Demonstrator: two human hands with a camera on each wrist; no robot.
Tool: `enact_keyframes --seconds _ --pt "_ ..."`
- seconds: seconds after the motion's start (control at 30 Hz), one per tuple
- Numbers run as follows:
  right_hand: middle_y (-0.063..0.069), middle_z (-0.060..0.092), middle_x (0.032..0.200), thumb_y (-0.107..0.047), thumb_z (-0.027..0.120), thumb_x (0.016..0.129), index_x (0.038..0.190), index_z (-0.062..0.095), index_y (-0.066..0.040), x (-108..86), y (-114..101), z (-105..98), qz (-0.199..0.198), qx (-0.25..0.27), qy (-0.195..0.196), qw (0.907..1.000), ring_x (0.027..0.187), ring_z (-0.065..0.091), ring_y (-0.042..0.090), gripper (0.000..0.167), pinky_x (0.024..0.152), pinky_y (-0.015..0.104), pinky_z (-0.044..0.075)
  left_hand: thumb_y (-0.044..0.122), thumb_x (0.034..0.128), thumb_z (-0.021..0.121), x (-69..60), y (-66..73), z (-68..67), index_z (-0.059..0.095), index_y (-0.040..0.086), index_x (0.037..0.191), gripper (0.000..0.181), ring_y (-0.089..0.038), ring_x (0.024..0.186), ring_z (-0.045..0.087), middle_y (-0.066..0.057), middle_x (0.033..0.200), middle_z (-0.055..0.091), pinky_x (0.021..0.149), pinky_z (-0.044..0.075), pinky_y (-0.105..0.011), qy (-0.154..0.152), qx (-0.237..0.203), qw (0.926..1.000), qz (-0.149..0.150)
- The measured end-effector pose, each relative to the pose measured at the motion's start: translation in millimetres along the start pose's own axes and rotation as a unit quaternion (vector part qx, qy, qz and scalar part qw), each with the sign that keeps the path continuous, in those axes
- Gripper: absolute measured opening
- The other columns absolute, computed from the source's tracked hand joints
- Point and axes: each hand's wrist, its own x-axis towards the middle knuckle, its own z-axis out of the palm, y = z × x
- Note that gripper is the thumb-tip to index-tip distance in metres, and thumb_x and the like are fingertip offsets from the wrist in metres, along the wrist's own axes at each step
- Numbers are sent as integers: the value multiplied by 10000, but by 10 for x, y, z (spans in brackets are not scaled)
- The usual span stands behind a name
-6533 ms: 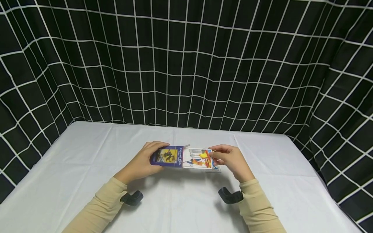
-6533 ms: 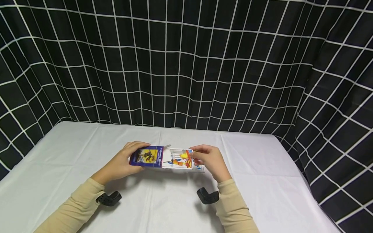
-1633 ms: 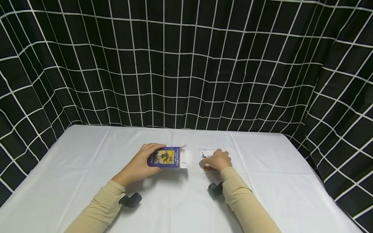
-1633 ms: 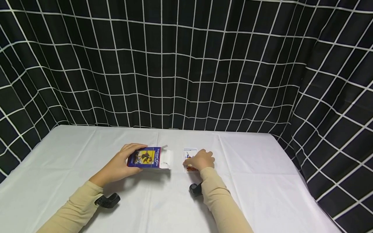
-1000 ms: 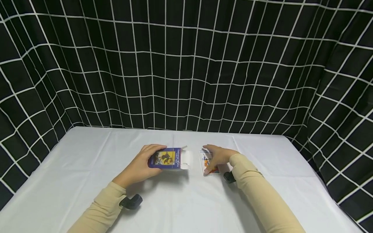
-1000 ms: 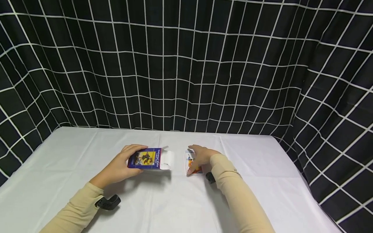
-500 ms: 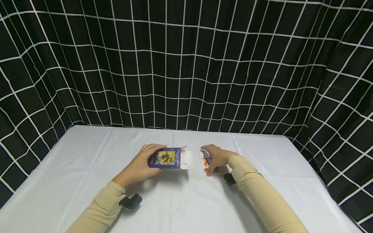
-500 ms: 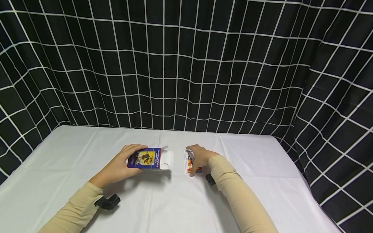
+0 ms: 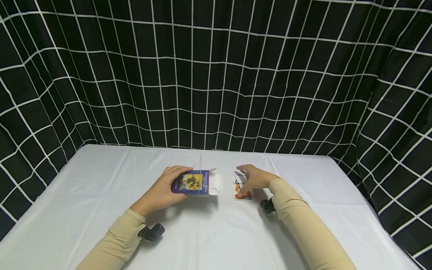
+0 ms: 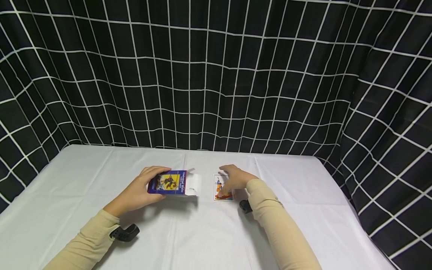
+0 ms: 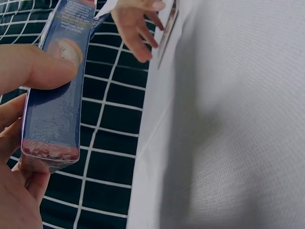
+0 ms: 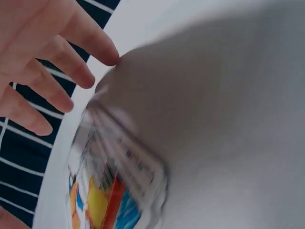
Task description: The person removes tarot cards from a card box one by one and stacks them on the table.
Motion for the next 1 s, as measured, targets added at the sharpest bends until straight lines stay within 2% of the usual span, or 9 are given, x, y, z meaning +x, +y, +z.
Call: enact_keyframes --seconds 0.1,0.23,0.3,0.37,0.57,1.0 --pt "289 387 1506 -326 845 707 1486 371 35 -52 -31 29 323 -22 494 9983 1398 384 433 981 1166 559 320 61 707 815 -2 4 3 550 100 1389 733 -309 1275 463 -108 1379 569 1088 391 -547 -43 0 10000 -81" --pt "343 487 1324 -500 775 770 1355 464 139 -122 -192 131 1256 -62 1045 9865 1200 532 441 920 1045 521 463 71 711 814 -10 13 6 541 118 1401 744 -297 1297 449 -93 1400 558 1105 376 -548 -116 -30 9996 -240" --pt "320 500 1251 -558 751 775 1285 519 150 -149 -280 178 1695 -111 1113 9792 1125 544 421 902 994 504 492 74 713 812 -10 14 9 536 116 1407 748 -296 1303 445 -89 1404 554 1108 372 -552 -128 -12 9996 -259" --pt "295 503 1204 -551 754 771 1245 561 140 -163 -340 215 1936 -251 1090 9747 1101 536 409 859 966 495 496 77 710 812 -9 19 11 534 110 1409 753 -296 1300 446 -90 1405 553 1110 369 -552 -118 -13 9996 -252" --pt "297 516 1175 -403 779 756 1202 611 135 -172 -370 266 2037 -294 1221 9709 1114 531 432 719 942 504 499 77 709 812 8 1 28 535 112 1408 752 -287 1283 456 -80 1395 561 1099 380 -550 -92 51 9998 -175" --pt "270 546 1122 -377 760 765 1154 635 129 -172 -380 279 2030 -216 1257 9708 954 568 340 650 864 454 532 76 702 808 0 14 37 541 112 1401 749 -306 1296 449 -100 1396 558 1105 373 -547 -109 -34 9997 -196"
